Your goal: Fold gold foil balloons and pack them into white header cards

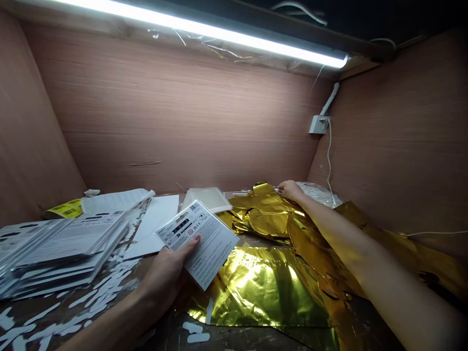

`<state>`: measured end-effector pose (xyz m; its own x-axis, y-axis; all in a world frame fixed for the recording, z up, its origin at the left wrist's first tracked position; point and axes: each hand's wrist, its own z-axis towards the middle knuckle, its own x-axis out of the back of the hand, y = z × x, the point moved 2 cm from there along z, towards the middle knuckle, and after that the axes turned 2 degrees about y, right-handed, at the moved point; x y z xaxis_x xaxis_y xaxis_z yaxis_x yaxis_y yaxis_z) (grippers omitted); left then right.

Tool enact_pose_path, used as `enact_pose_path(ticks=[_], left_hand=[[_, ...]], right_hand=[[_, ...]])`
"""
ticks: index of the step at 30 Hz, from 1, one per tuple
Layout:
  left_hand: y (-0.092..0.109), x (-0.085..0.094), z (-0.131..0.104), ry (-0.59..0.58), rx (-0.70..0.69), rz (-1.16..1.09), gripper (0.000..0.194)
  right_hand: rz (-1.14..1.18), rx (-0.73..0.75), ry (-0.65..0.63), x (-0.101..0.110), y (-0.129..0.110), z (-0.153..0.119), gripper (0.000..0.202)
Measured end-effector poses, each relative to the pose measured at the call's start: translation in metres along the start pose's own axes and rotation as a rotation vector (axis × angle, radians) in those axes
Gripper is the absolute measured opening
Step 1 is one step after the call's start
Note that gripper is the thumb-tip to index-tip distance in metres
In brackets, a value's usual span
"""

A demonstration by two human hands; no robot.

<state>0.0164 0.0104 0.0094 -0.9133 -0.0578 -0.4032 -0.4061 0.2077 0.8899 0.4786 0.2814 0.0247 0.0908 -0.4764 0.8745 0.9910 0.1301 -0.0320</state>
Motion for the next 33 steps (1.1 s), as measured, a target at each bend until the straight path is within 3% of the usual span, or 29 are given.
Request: enact_pose_path(ticks=[7,10,12,14,16,18,20,22,27,33], left_hand=[[0.004,0.004,0.003,0.020,-0.071,-0.022,0.024],[0.010,0.005,0.005,0.023,-0.080,-0.057,0.015],[0.017,0.005,0.006,0.015,-0.100,-0.103,0.008],[0.026,0.007,0.007,0.005,-0.131,-0.151,0.004],[0.034,0.009,0.007,-0.026,-0.180,-0.169,0.004],[0.041,0.013,0.006,-0.064,-0.203,-0.171,0.007],[0.043,0.018,0.002,-0.097,-0.211,-0.178,0.013],[0.041,0.024,-0.002,-0.123,-0.224,-0.185,0.021],[0.028,0.030,-0.010,-0.148,-0.191,-0.188,0.027],[0.030,0.016,-0.024,-0.191,-0.177,-0.260,0.032]], right_hand=[[0.370,-0.078,0.406,0.036,-0.028,-0.010,0.022],[0.544,-0.100,0.550,0.062,-0.060,-0.019,0.025],[0.673,-0.075,0.574,0.084,-0.090,-0.029,0.029],[0.848,-0.018,0.552,0.109,-0.127,-0.045,0.034],[1.298,0.106,0.426,0.131,-0.167,-0.070,0.040],[1.535,0.182,0.284,0.146,-0.205,-0.101,0.043],[1.631,0.204,0.145,0.150,-0.237,-0.132,0.041],[1.685,0.192,0.090,0.144,-0.257,-0.154,0.040],[1.757,0.094,0.087,0.123,-0.269,-0.174,0.035],[1.812,0.001,0.129,0.127,-0.265,-0.183,0.035]])
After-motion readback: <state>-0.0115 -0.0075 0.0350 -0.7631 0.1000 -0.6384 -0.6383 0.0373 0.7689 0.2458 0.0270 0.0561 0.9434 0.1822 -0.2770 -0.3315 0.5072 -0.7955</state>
